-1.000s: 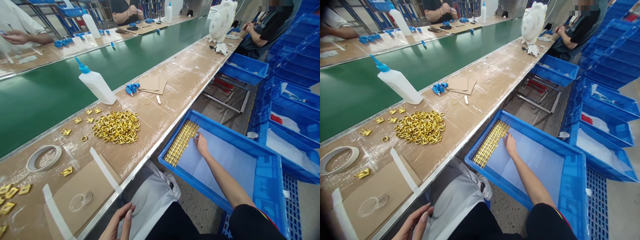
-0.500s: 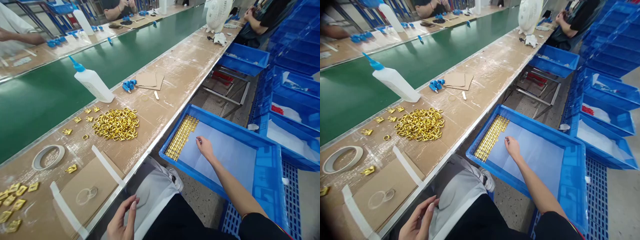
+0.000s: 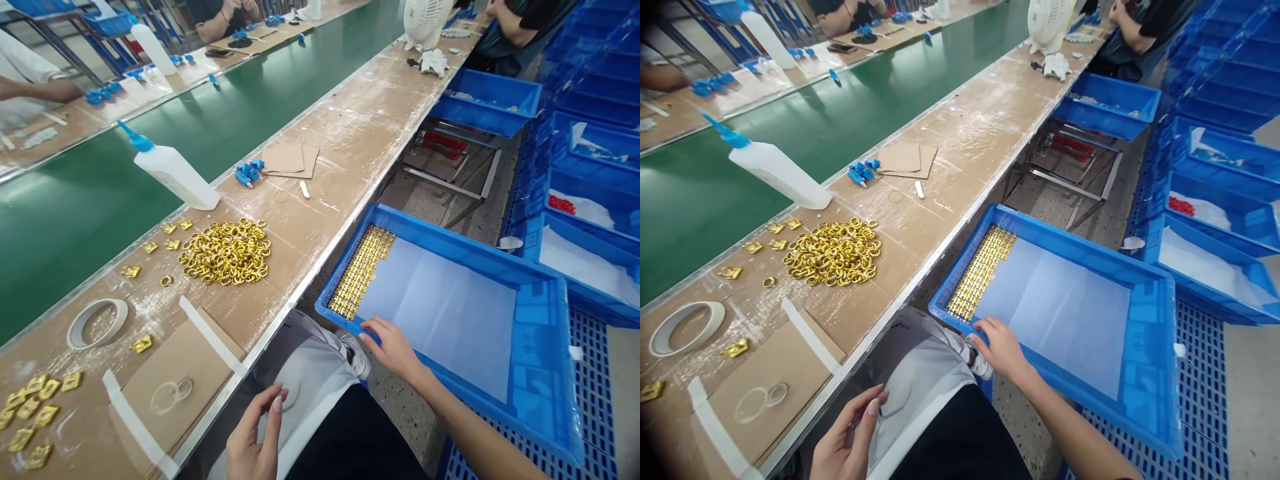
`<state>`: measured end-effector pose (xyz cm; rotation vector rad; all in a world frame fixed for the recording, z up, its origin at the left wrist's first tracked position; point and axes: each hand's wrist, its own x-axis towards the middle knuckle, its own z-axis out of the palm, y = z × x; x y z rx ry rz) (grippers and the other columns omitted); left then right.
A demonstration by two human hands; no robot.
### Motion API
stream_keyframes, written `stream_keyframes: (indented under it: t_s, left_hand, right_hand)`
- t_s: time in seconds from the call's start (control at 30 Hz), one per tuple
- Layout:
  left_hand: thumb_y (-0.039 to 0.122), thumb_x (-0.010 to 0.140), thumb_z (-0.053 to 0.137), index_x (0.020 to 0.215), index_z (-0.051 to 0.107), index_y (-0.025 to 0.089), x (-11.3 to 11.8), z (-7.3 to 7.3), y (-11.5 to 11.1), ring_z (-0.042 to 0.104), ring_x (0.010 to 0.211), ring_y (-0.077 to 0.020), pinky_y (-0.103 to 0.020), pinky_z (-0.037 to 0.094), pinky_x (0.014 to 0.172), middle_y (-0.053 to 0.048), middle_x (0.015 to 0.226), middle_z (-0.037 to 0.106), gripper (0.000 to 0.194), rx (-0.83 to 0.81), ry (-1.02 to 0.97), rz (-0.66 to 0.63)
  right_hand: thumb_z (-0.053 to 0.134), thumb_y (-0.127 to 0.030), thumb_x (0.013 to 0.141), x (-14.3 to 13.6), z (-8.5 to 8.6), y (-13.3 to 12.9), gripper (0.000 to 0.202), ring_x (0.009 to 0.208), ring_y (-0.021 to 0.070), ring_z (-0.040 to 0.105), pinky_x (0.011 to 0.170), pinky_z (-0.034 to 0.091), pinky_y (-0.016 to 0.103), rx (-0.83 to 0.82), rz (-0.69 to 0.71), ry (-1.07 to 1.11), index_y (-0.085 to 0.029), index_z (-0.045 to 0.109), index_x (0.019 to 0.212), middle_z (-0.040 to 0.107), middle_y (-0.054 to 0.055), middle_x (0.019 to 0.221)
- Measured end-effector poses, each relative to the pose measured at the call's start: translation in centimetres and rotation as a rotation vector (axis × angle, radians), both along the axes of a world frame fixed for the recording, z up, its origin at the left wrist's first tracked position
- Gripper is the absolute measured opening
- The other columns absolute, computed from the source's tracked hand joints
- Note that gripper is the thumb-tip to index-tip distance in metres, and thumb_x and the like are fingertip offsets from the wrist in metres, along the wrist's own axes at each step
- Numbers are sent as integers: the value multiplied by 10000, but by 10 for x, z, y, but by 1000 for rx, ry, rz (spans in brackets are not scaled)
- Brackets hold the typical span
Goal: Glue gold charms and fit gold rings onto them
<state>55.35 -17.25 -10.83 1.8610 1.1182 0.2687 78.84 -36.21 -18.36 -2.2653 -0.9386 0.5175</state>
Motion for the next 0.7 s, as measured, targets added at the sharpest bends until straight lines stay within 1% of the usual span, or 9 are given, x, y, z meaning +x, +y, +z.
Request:
stream_keyframes:
  t_s: [0.07, 0.13, 0.23, 0.33, 0.5, 0.6, 0.7]
  left_hand:
    - [615, 809, 660, 968, 776, 183, 1, 1, -1, 766, 898, -273, -318, 624, 856, -107, 958, 802, 474, 3, -3, 3]
    - [616, 805, 666, 969, 777, 184, 1, 0, 0, 767, 888, -272, -315, 625, 850, -106, 953, 803, 475, 1, -6, 4]
    - [621, 801, 667, 977, 775, 184, -2, -3, 2, 768, 885, -268, -308, 624, 848, -106, 945, 803, 483, -2, -8, 4]
    - [632, 800, 662, 978, 774, 183, -5, -5, 3, 768, 886, -263, -303, 620, 854, -106, 942, 803, 496, -12, 1, 11]
    - [666, 778, 669, 969, 774, 185, -5, -4, 2, 766, 910, -274, -299, 622, 842, -109, 941, 802, 528, -43, 8, 33]
    - [676, 776, 668, 976, 774, 183, -5, -5, 1, 765, 932, -276, -295, 623, 840, -116, 978, 799, 542, -45, 9, 51]
    - [674, 767, 682, 972, 774, 179, -8, -8, 3, 768, 912, -275, -293, 626, 834, -119, 978, 799, 544, -55, -6, 49]
  right_hand:
    - [516, -366, 1006, -6, -5, 0, 258, 985, 244, 680, 859, 567, 356, -3, 33, -24, -202, 682, 1113, 715, 99, 1054]
    - [504, -339, 1014, -8, -12, 0, 270, 1021, 264, 680, 880, 575, 387, -12, 50, -52, -199, 680, 1162, 716, 118, 1094]
    - [488, -309, 1023, -9, -24, 0, 296, 1055, 271, 688, 910, 585, 409, -23, 69, -90, -198, 674, 1226, 721, 127, 1151]
    - [487, -298, 1028, -11, -32, 0, 314, 1088, 270, 689, 939, 586, 422, -29, 79, -122, -192, 663, 1265, 724, 128, 1172]
    - [473, -314, 1040, -12, -36, 1, 325, 1086, 268, 696, 945, 588, 417, -39, 95, -159, -177, 670, 1259, 726, 131, 1176]
    - [485, -306, 1036, -12, -35, 2, 323, 1080, 274, 699, 939, 588, 418, -49, 98, -169, -152, 672, 1249, 727, 145, 1164]
    - [501, -280, 1026, -11, -33, 4, 307, 1074, 274, 700, 926, 588, 411, -60, 98, -170, -143, 668, 1243, 727, 151, 1154]
